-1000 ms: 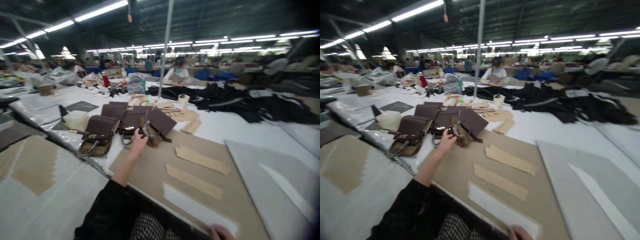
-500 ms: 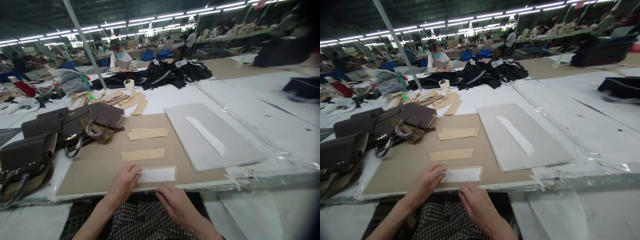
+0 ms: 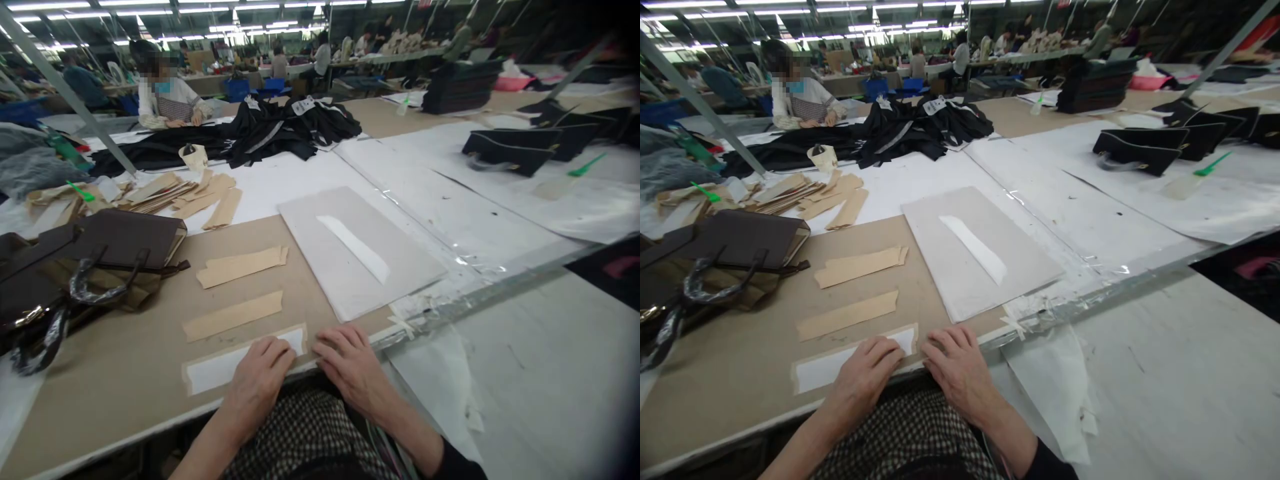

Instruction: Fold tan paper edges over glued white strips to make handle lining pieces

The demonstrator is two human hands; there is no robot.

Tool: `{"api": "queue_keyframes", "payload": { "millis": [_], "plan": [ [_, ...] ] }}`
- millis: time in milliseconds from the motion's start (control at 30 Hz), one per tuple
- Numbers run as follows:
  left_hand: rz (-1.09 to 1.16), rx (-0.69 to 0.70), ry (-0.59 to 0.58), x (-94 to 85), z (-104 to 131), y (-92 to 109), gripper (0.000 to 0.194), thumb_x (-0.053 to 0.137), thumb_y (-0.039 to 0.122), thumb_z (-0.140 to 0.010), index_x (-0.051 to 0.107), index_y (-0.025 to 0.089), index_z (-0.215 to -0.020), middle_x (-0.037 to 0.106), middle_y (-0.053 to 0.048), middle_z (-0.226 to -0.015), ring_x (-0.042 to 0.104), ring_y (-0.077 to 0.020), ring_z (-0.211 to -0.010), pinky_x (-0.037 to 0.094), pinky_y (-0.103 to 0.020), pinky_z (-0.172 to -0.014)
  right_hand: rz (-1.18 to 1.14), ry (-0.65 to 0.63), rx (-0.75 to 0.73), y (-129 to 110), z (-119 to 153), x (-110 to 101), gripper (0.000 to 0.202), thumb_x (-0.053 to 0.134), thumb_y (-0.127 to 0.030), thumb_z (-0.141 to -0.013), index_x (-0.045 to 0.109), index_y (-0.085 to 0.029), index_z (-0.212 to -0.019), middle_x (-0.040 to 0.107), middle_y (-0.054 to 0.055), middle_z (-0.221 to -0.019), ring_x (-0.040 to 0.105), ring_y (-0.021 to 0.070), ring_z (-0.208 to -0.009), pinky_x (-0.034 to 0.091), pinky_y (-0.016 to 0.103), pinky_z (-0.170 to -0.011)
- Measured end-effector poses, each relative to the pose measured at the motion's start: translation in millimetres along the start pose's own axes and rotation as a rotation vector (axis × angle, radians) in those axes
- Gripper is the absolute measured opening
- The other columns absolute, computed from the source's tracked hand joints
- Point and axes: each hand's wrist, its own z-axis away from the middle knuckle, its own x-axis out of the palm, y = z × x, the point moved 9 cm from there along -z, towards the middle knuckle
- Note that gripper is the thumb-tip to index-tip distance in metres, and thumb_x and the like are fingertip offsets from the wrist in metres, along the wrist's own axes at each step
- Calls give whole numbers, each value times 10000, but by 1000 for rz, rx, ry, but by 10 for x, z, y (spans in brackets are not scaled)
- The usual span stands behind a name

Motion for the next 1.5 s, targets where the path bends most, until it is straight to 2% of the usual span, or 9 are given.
{"api": "queue_keyframes", "payload": {
  "millis": [300,533,600,900,1200,1500],
  "plan": [
    [93,-42,82,24,73,-54,271,477,141,-1007,596,214,-1240,637,-94,-1176,545,-245,-1076,504,-437,-974,5,-74,-45,16,-72,40,379,653,-211,-965,597,-311,-1326,593,59,-1289,506,290,-1147,354,539,-1049],
    [96,-29,120,26,88,-49,250,494,128,-1004,608,171,-1222,628,-92,-1180,530,-238,-1080,497,-423,-962,49,-104,12,11,-90,56,419,674,-271,-964,569,-250,-1369,597,86,-1246,506,299,-1103,389,501,-960],
    [94,-31,124,20,89,-47,258,495,126,-1003,608,167,-1231,627,-92,-1188,527,-236,-1086,493,-415,-965,45,-113,5,0,-93,51,396,665,-260,-969,581,-265,-1356,601,84,-1226,509,295,-1081,396,487,-927],
    [-76,33,113,31,120,23,369,474,123,-1003,567,147,-1359,597,-89,-1397,508,-268,-1147,488,-434,-986,-87,-114,-56,55,-63,66,372,608,-184,-989,600,-321,-1335,571,78,-1223,497,290,-1067,389,487,-909],
    [-73,13,106,38,112,8,368,502,137,-997,582,167,-1355,606,-64,-1414,519,-259,-1120,486,-422,-978,-79,-123,-48,66,-61,92,420,595,-167,-985,582,-327,-1373,569,85,-1222,494,292,-1061,390,489,-911],
    [-117,40,83,92,144,14,424,484,145,-1000,538,154,-1420,586,-95,-1434,517,-270,-1145,478,-434,-984,3,-140,-65,41,-116,100,429,617,-198,-983,583,-344,-1385,579,77,-1228,520,272,-1039,387,477,-925]
  ]
}}
